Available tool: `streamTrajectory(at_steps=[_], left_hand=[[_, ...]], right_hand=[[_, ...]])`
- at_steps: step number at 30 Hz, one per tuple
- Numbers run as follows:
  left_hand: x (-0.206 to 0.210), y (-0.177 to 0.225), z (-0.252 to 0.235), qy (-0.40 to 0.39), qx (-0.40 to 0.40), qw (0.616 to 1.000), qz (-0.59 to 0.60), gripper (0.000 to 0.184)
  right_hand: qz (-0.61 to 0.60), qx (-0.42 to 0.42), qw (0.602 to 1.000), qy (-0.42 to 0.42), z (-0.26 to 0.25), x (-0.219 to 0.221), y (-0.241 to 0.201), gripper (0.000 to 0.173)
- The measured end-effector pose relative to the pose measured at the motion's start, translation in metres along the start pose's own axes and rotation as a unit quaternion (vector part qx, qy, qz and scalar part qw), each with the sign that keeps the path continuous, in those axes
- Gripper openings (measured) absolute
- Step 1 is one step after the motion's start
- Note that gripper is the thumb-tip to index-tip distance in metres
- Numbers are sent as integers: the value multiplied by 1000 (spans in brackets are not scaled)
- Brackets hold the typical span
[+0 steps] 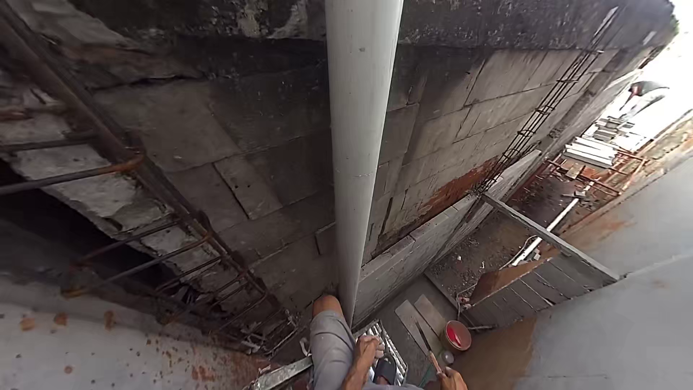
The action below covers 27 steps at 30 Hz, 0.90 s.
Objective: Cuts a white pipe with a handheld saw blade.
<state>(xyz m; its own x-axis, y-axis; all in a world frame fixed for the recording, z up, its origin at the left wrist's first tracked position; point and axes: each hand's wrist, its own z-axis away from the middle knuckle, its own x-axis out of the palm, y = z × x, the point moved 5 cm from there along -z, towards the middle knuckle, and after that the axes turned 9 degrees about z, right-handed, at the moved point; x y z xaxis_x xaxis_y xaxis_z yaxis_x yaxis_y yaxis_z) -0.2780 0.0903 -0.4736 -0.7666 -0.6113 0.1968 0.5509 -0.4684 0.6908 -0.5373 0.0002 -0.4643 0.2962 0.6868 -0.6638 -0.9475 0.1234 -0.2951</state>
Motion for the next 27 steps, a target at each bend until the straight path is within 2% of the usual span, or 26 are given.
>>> streamTrajectory(at_steps=[7,10,15,18,20,22,24,27], left_hand=[[10,-3,3,-22,3,999,-30,21],[19,0,5,-61,3,998,6,38],[55,25,20,-136,-69,980,126,54],[77,48,31,-170,-41,970,171,45],[80,61,34,-140,8,968,207,35],[75,70,33,-103,39,968,224,31],[66,76,27,-77,40,974,209,31],[48,72,14,-28,15,986,163,30]], right_hand=[[-81,-41,995,42,15,-12,-19,31],[-129,-69,988,48,21,-15,-35,27],[-166,-136,977,2,45,-21,-84,29],[-160,-181,970,-38,66,-25,-116,30],[-150,-200,966,-62,74,-27,-130,31],[-81,-242,964,-76,75,-36,-139,35],[56,-297,951,-68,76,-64,-143,42],[309,-326,894,8,102,-150,-145,55]])
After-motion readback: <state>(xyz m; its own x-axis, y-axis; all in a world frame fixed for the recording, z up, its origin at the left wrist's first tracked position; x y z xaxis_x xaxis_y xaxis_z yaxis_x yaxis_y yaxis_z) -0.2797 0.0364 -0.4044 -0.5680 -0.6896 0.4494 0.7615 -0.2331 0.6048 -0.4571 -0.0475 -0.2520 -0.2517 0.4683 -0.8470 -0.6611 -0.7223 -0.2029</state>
